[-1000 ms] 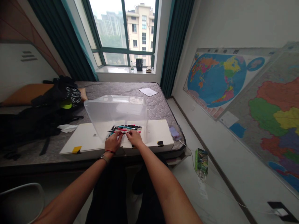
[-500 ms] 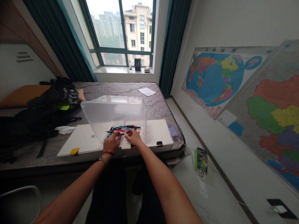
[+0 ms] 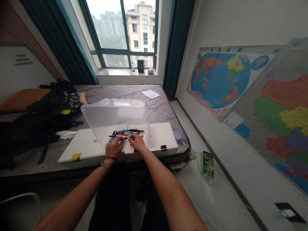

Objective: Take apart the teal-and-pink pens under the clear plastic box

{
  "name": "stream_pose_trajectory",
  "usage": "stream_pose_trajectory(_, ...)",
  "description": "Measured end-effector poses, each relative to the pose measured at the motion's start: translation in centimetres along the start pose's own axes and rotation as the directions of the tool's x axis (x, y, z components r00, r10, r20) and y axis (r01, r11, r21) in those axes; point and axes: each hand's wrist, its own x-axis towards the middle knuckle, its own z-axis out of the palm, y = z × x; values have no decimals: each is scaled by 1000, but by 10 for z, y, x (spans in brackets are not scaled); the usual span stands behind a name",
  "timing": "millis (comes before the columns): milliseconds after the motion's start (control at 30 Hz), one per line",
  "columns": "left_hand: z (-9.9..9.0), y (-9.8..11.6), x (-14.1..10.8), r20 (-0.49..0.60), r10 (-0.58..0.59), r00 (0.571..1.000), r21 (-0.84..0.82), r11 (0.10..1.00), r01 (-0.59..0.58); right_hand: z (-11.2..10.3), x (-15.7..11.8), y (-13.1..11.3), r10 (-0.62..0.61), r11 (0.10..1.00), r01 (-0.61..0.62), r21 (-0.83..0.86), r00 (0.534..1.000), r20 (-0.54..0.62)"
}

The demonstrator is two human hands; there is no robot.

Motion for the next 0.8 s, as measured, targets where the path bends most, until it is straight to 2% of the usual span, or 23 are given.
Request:
stream_pose_trajectory(167, 0, 0, 0, -1, 2, 1000, 18, 1000, -2, 0, 1, -2, -22, 996, 20, -84, 1000, -12)
stream_pose_trajectory(367, -3, 2, 1, 9, 5, 1000, 9, 1000, -5, 1, 4, 5, 9, 1000, -9, 30, 1000, 12)
stream_pose_trajectory(567, -1, 1, 0, 5, 5, 1000, 7, 1000, -5, 3, 9, 14, 42, 999, -42, -2, 999, 14)
stream_pose_trajectory(800, 0, 0, 0, -10, 14, 1000, 19, 1000, -14, 5, 11, 19, 67, 996, -69, 49, 997, 35)
